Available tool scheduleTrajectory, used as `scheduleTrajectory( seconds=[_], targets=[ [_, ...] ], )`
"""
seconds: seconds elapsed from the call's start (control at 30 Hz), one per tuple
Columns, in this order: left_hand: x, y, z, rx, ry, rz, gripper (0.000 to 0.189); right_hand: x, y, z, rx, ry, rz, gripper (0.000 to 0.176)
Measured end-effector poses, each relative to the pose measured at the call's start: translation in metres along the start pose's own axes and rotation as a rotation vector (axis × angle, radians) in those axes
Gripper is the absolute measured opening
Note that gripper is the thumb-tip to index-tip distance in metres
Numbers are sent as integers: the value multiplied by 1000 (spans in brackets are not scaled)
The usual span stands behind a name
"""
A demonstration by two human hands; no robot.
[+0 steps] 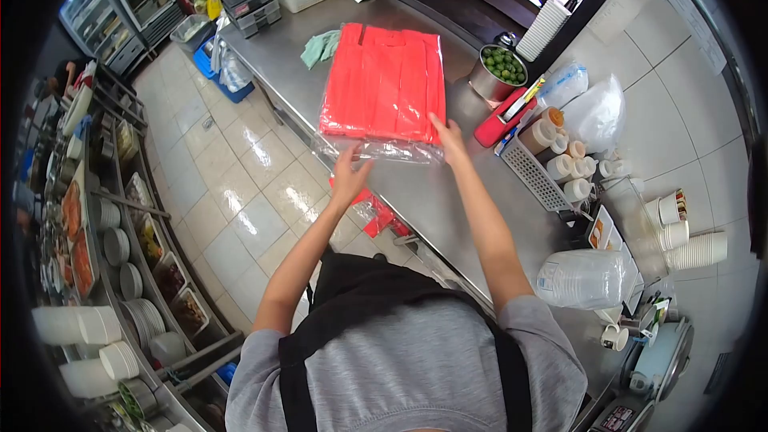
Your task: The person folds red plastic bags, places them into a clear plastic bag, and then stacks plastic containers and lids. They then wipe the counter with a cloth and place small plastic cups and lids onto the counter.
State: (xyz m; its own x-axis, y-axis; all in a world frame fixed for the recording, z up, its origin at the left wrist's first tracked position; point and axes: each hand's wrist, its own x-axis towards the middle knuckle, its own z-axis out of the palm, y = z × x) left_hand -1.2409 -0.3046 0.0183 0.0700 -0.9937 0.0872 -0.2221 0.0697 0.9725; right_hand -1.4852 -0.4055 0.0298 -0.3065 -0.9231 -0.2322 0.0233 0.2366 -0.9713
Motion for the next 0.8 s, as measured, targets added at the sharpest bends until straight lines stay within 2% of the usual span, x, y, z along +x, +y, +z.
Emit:
scheduleTrajectory(
  seconds=[0.07, 0.1, 0.13, 0.23, 0.27, 0.37, 0.4, 0.43, 0.5, 0.53, 0.63, 0.67, 0.73, 0.77, 0.8],
  targets=[
    [11, -20, 24, 42, 378, -310, 72, 2, 10, 38, 79, 15, 140, 64],
    [20, -25, 26, 61, 566, -461, 82, -11, 6, 50, 154, -84, 183, 64],
    [25, -23, 16, -102, 620, -667, 85, -36, -2, 59, 225, -183, 228, 63],
    [11, -22, -27, -845, 282, -562, 93, -98, -2, 69, 366, -483, 271, 52],
    [6, -27, -41, -828, 155, -524, 86, -110, 2, 68, 364, -489, 314, 52],
    [-3, -67, -69, -1235, 141, -507, 82, -122, 19, 56, 443, -480, 412, 51],
    [-4, -72, -79, -1255, 241, -571, 82, -113, 38, 52, 526, -460, 413, 50],
    [-5, -71, -89, -1182, 293, -563, 84, -111, 40, 53, 605, -439, 409, 50],
    [-8, -68, -107, -1032, 383, -554, 90, -115, 31, 50, 555, -292, 290, 57],
    [-9, -61, -118, -878, 413, -548, 86, -120, 24, 52, 532, -214, 226, 60],
    [0, -55, -141, -301, 371, -237, 57, -143, 23, 65, 198, 110, -16, 74],
    [5, -59, -148, -209, 308, -244, 50, -154, 29, 65, 65, 86, -171, 86],
    [24, -80, -160, -30, 177, -238, 36, -176, 45, 59, -446, 140, -423, 86],
    [28, -92, -165, 188, 150, -170, 32, -187, 54, 55, -707, 171, -533, 87],
    [34, -105, -170, 405, 122, -91, 29, -197, 57, 53, -760, 181, -451, 80]
  ],
)
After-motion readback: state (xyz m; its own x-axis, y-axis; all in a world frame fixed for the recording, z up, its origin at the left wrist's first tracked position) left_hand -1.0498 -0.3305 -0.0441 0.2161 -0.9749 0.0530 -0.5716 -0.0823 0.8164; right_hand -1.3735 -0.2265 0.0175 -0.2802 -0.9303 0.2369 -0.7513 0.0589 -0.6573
